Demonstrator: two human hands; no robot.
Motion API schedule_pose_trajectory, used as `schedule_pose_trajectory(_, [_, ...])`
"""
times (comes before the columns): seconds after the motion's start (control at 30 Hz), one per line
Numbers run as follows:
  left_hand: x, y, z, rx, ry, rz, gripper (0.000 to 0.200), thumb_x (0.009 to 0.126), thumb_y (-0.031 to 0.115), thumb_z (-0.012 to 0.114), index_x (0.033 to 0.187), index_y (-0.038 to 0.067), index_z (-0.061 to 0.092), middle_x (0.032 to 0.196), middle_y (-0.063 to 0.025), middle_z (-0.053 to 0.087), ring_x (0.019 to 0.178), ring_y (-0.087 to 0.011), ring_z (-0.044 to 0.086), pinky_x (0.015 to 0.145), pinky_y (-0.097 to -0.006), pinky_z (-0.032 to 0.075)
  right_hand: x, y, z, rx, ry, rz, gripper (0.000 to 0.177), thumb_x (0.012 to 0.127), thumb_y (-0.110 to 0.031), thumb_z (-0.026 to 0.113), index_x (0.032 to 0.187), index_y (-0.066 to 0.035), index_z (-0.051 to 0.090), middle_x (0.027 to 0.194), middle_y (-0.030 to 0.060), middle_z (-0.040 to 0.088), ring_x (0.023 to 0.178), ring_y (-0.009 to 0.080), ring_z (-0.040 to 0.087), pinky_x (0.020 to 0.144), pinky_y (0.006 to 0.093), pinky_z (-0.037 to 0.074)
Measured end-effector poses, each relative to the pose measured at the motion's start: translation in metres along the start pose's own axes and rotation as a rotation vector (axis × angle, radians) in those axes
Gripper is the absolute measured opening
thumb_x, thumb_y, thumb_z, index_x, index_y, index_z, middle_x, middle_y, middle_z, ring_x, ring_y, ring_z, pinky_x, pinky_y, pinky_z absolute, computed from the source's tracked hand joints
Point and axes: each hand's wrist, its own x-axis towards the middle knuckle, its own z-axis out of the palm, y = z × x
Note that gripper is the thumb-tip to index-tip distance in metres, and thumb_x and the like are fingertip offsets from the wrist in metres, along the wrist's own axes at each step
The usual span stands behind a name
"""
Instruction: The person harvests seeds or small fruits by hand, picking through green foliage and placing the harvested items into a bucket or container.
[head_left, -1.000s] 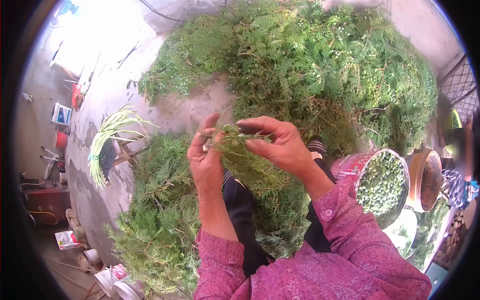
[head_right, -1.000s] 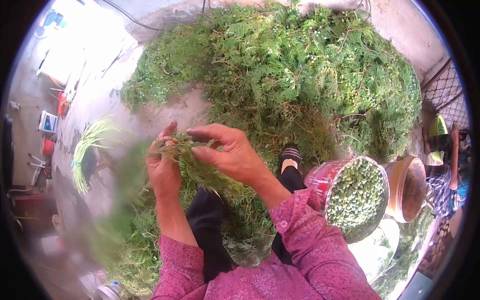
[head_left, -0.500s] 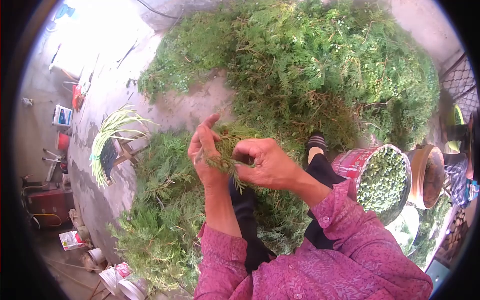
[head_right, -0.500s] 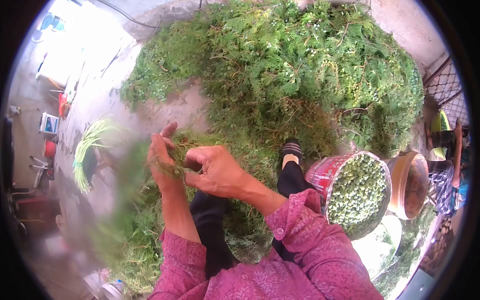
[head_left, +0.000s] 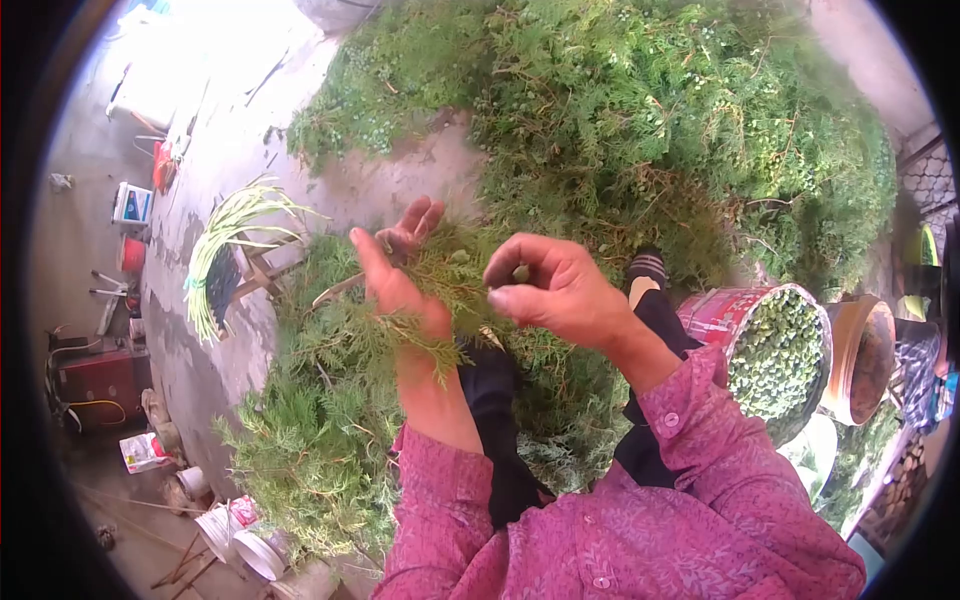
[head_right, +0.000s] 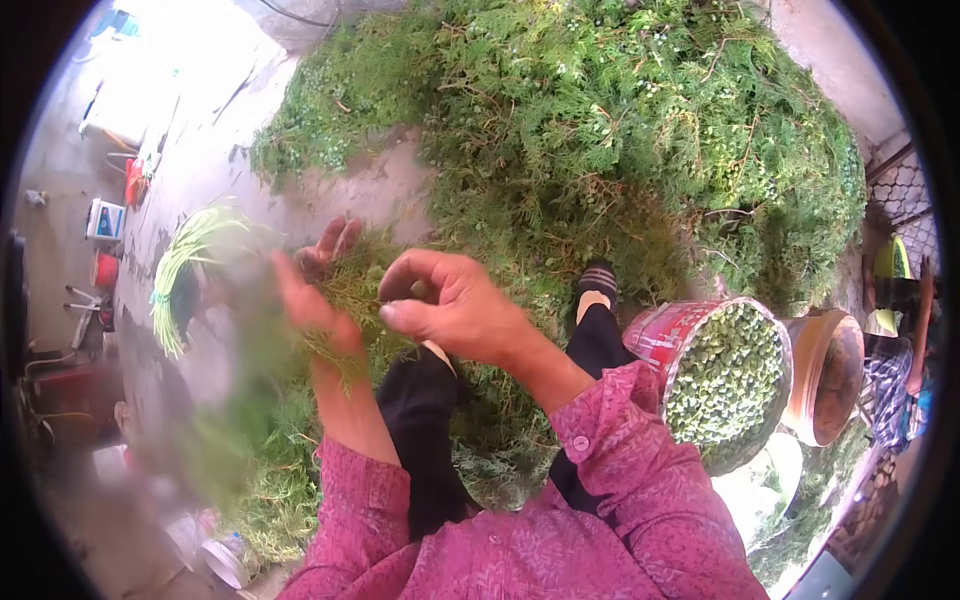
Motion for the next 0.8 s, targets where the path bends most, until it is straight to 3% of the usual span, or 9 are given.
schedule_pose_trajectory(0.2, [-0.003, -0.007, 0.003, 0.203, -0.03, 0.041, 0.048, 0.093, 0.044, 0.028, 0.073, 0.007, 0.052, 0.097, -0.0185, 0.058, 0.093, -0.0302, 0.056, 0.075, -0.0406, 0.048, 0.004, 0.009, 0.019, -0.111, -0.047, -0.092, 0.013, 0.077, -0.009, 0.064, 0.087, -0.004, 0.057, 0.068, -0.0065, 0.049, 0.06, 0.0001, 0.042, 0.052, 0.0167, 0.035])
schedule_pose_trajectory(0.3, [-0.001, -0.01, 0.0, 0.451, 0.062, 0.148, 0.055, 0.092, 0.047, 0.028, 0.082, 0.002, 0.058, 0.093, -0.0163, 0.059, 0.086, -0.0247, 0.056, 0.073, -0.0355, 0.046, 0.0, 0.006, 0.024, -0.151, -0.041, -0.098, 0.013, 0.076, -0.008, 0.064, 0.085, -0.004, 0.057, 0.066, -0.0068, 0.048, 0.06, 0.0008, 0.041, 0.052, 0.0182, 0.035])
schedule_pose_trajectory(0.37, [-0.006, -0.005, 0.003, 0.875, 0.223, 0.233, 0.058, 0.09, 0.049, 0.034, 0.082, -0.003, 0.059, 0.073, -0.0072, 0.054, 0.073, -0.0169, 0.049, 0.066, -0.0305, 0.039, -0.002, 0.004, 0.027, -0.182, -0.046, -0.094, 0.013, 0.075, -0.007, 0.065, 0.085, -0.003, 0.057, 0.067, -0.0067, 0.048, 0.06, 0.0011, 0.041, 0.052, 0.019, 0.035])
schedule_pose_trajectory(0.57, [-0.004, -0.001, -0.005, 0.897, 0.263, 0.371, 0.056, 0.09, 0.047, 0.038, 0.087, -0.004, 0.06, 0.065, -0.0017, 0.048, 0.06, -0.0115, 0.043, 0.057, -0.0266, 0.035, -0.009, 0.017, 0.03, -0.393, 0.101, -0.305, 0.017, 0.072, -0.011, 0.068, 0.081, -0.002, 0.057, 0.064, -0.0007, 0.049, 0.058, 0.005, 0.043, 0.05, 0.0224, 0.036])
schedule_pose_trajectory(0.63, [0.001, -0.003, -0.011, 0.848, 0.284, 0.366, 0.055, 0.09, 0.046, 0.039, 0.086, -0.005, 0.06, 0.065, -0.0014, 0.048, 0.059, -0.0113, 0.043, 0.056, -0.0265, 0.035, -0.006, 0.027, 0.031, -0.617, 0.098, -0.392, 0.02, 0.072, -0.015, 0.069, 0.081, -0.001, 0.057, 0.063, 0.0027, 0.05, 0.055, 0.0083, 0.045, 0.049, 0.0253, 0.038])
schedule_pose_trajectory(0.77, [-0.002, -0.006, -0.008, 0.928, 0.264, 0.385, 0.051, 0.09, 0.043, 0.041, 0.085, -0.005, 0.058, 0.065, -0.0017, 0.048, 0.061, -0.0111, 0.045, 0.058, -0.027, 0.038, 0.004, 0.032, 0.035, -0.585, 0.185, -0.302, 0.022, 0.075, -0.019, 0.068, 0.083, -0.001, 0.058, 0.065, 0.004, 0.054, 0.057, 0.0081, 0.047, 0.05, 0.0265, 0.04])
schedule_pose_trajectory(0.8, [-0.004, -0.007, -0.005, 0.927, 0.264, 0.384, 0.051, 0.09, 0.043, 0.041, 0.085, -0.005, 0.058, 0.065, -0.0017, 0.048, 0.061, -0.0111, 0.045, 0.058, -0.027, 0.038, 0.008, 0.031, 0.034, -0.459, 0.238, -0.264, 0.023, 0.076, -0.021, 0.067, 0.084, -0.001, 0.058, 0.067, 0.0043, 0.056, 0.059, 0.0068, 0.048, 0.051, 0.0259, 0.04])
